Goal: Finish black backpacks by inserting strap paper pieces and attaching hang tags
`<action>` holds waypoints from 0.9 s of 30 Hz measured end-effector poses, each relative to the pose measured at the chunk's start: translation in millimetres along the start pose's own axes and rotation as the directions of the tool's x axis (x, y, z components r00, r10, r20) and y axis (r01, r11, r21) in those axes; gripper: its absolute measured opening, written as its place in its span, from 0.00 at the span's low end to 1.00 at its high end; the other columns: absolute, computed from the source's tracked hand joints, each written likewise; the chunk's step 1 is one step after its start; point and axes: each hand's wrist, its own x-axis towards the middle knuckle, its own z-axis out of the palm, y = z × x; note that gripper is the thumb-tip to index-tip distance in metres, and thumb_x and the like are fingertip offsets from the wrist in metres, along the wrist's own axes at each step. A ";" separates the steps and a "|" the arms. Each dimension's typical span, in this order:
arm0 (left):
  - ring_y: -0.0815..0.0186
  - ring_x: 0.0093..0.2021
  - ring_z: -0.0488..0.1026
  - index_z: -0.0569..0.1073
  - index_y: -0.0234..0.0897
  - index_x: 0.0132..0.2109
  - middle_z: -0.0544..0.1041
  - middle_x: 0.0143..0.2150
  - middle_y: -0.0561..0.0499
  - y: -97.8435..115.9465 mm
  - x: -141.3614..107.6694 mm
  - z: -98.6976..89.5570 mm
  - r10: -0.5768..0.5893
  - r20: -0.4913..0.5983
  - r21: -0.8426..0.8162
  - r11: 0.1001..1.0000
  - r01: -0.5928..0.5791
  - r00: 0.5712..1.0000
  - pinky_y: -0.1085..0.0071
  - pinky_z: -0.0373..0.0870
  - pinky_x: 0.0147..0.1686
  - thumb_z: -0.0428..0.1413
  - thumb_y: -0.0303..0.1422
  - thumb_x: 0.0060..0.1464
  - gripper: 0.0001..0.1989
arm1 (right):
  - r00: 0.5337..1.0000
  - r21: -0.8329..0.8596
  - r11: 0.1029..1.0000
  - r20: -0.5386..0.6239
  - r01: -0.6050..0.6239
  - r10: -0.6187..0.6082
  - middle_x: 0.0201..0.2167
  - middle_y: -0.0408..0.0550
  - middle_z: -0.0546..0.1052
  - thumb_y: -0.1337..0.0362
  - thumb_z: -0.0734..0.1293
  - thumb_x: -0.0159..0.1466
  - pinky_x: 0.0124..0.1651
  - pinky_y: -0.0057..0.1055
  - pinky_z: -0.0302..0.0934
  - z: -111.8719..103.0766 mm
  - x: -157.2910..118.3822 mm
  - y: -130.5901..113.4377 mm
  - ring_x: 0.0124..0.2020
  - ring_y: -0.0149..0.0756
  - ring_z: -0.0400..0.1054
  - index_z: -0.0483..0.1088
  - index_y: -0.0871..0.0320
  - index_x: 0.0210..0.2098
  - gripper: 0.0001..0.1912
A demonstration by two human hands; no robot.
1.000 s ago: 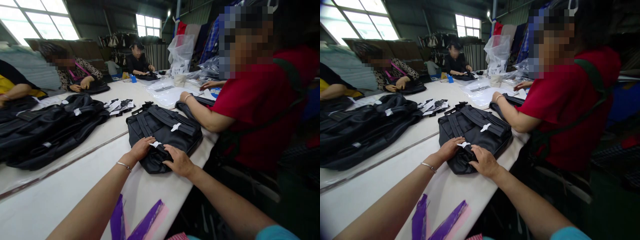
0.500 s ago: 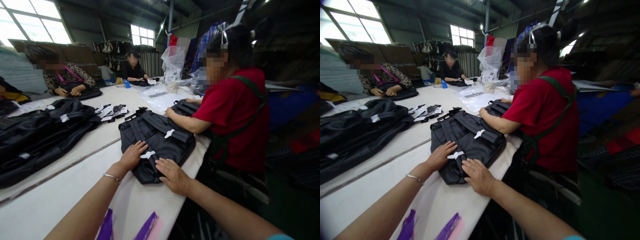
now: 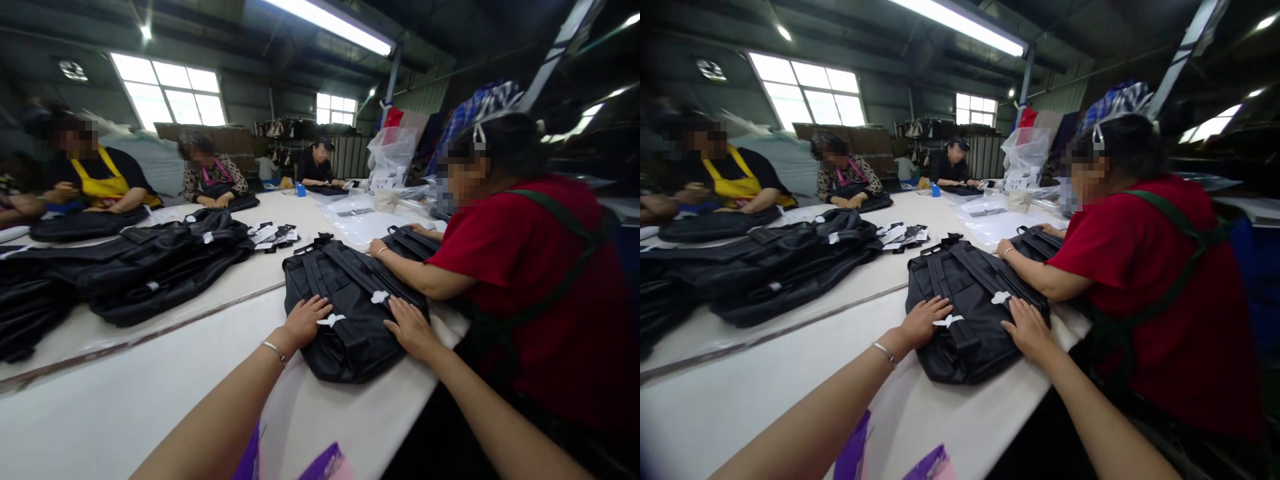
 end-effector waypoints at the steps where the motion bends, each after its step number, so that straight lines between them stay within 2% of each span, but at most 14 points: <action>1: 0.57 0.70 0.49 0.56 0.47 0.68 0.53 0.71 0.53 2.8 -1.6 -2.0 -0.008 -0.001 -0.005 1.000 0.008 1.000 0.48 0.52 0.63 0.45 0.23 0.53 0.35 | 1.000 -0.003 1.000 -0.008 -0.008 0.008 0.65 0.62 0.61 0.50 0.52 0.70 0.64 0.51 0.50 -3.8 1.1 -1.8 0.66 0.52 0.53 0.59 0.67 0.64 0.32; 3: 0.56 0.70 0.49 0.55 0.45 0.68 0.53 0.71 0.51 8.8 -6.1 -4.5 -0.053 -0.027 -0.023 0.998 0.052 0.998 0.47 0.53 0.63 0.44 0.24 0.55 0.33 | 0.997 -0.011 0.999 -0.061 -0.045 0.045 0.66 0.63 0.59 0.50 0.52 0.70 0.62 0.57 0.49 -24.8 9.2 -12.4 0.67 0.56 0.51 0.60 0.65 0.63 0.32; 5: 0.55 0.70 0.49 0.53 0.43 0.69 0.52 0.71 0.48 15.1 -13.2 -4.2 -0.143 -0.094 -0.053 0.989 0.138 0.985 0.47 0.53 0.63 0.44 0.27 0.58 0.32 | 0.986 0.014 0.999 -0.161 -0.040 0.042 0.68 0.63 0.54 0.50 0.51 0.70 0.62 0.60 0.48 -54.7 20.8 -34.2 0.68 0.58 0.46 0.59 0.64 0.64 0.32; 8: 0.52 0.70 0.47 0.54 0.39 0.68 0.51 0.72 0.44 23.4 -34.0 -0.6 -0.264 -0.187 -0.103 0.963 0.248 0.946 0.48 0.53 0.63 0.47 0.34 0.60 0.30 | 0.959 0.115 0.979 -0.251 0.166 -0.133 0.70 0.58 0.47 0.51 0.51 0.70 0.65 0.54 0.47 -84.5 29.4 -83.1 0.70 0.52 0.40 0.49 0.61 0.69 0.33; 9: 0.51 0.70 0.46 0.55 0.38 0.68 0.51 0.71 0.42 25.5 -44.6 0.5 -0.277 -0.196 -0.114 0.959 0.259 0.941 0.48 0.53 0.64 0.48 0.37 0.60 0.30 | 0.949 0.143 0.959 -0.239 0.243 -0.205 0.70 0.57 0.48 0.51 0.51 0.70 0.65 0.52 0.47 -84.9 27.7 -100.5 0.70 0.50 0.40 0.46 0.61 0.69 0.33; 11: 0.50 0.70 0.46 0.57 0.36 0.67 0.51 0.71 0.40 27.8 -72.7 1.4 -0.279 -0.182 -0.128 0.957 0.259 0.943 0.49 0.53 0.64 0.49 0.39 0.60 0.30 | 0.933 0.176 0.920 -0.152 0.350 -0.326 0.69 0.58 0.53 0.50 0.53 0.70 0.65 0.50 0.48 -71.1 18.3 -130.5 0.70 0.48 0.44 0.46 0.62 0.70 0.34; 13: 0.49 0.70 0.47 0.61 0.35 0.65 0.52 0.71 0.38 28.2 -109.8 0.9 -0.259 -0.138 -0.136 0.961 0.240 0.956 0.50 0.54 0.64 0.51 0.37 0.58 0.28 | 0.937 0.211 0.912 -0.064 0.350 -0.345 0.67 0.60 0.57 0.51 0.53 0.69 0.64 0.49 0.52 -46.5 5.6 -149.3 0.68 0.48 0.49 0.49 0.63 0.69 0.34; 16: 0.50 0.70 0.49 0.66 0.36 0.60 0.54 0.70 0.38 30.5 -179.0 -1.1 -0.233 -0.070 -0.142 0.965 0.222 0.970 0.53 0.54 0.65 0.55 0.33 0.54 0.26 | 0.942 0.221 0.920 0.016 0.325 -0.336 0.68 0.57 0.54 0.50 0.52 0.70 0.64 0.47 0.52 -17.6 -8.6 -154.3 0.68 0.47 0.49 0.52 0.62 0.68 0.33; 19: 0.49 0.70 0.50 0.67 0.38 0.59 0.56 0.69 0.39 42.4 -251.8 -3.8 -0.305 -0.014 -0.156 0.941 0.299 0.952 0.53 0.54 0.65 0.56 0.34 0.53 0.25 | 0.942 0.197 0.927 0.034 0.320 -0.333 0.68 0.55 0.55 0.48 0.51 0.69 0.63 0.50 0.53 -11.9 -10.8 -145.1 0.68 0.48 0.49 0.54 0.60 0.67 0.33; 21: 0.49 0.69 0.50 0.67 0.40 0.59 0.56 0.69 0.40 53.7 -294.4 -5.3 -0.373 0.018 -0.174 0.912 0.371 0.928 0.52 0.54 0.65 0.57 0.33 0.53 0.25 | 0.942 0.159 0.930 0.004 0.332 -0.337 0.67 0.55 0.57 0.47 0.53 0.67 0.62 0.54 0.52 -15.4 -5.6 -141.2 0.68 0.51 0.49 0.57 0.59 0.65 0.34; 23: 0.50 0.70 0.50 0.67 0.41 0.59 0.56 0.69 0.41 63.4 -329.6 -5.8 -0.437 0.029 -0.196 0.879 0.434 0.899 0.52 0.54 0.65 0.56 0.32 0.53 0.25 | 0.934 0.112 0.930 -0.109 0.350 -0.339 0.67 0.56 0.57 0.46 0.55 0.65 0.62 0.60 0.48 -21.9 1.5 -146.6 0.68 0.56 0.48 0.61 0.60 0.63 0.34; 25: 0.51 0.70 0.49 0.67 0.41 0.59 0.55 0.70 0.41 68.8 -357.3 -6.0 -0.480 0.016 -0.227 0.853 0.470 0.877 0.53 0.54 0.66 0.56 0.32 0.54 0.24 | 0.897 0.096 0.910 -0.238 0.402 -0.372 0.68 0.56 0.56 0.48 0.56 0.64 0.63 0.63 0.45 -31.1 5.2 -166.3 0.68 0.58 0.45 0.64 0.60 0.61 0.32; 27: 0.52 0.70 0.49 0.68 0.41 0.58 0.55 0.70 0.41 68.4 -377.9 -8.0 -0.503 -0.010 -0.265 0.835 0.483 0.864 0.55 0.53 0.66 0.55 0.34 0.55 0.23 | 0.844 0.120 0.863 -0.313 0.490 -0.436 0.68 0.55 0.56 0.50 0.58 0.64 0.64 0.59 0.47 -40.1 2.0 -201.6 0.69 0.57 0.45 0.66 0.60 0.59 0.29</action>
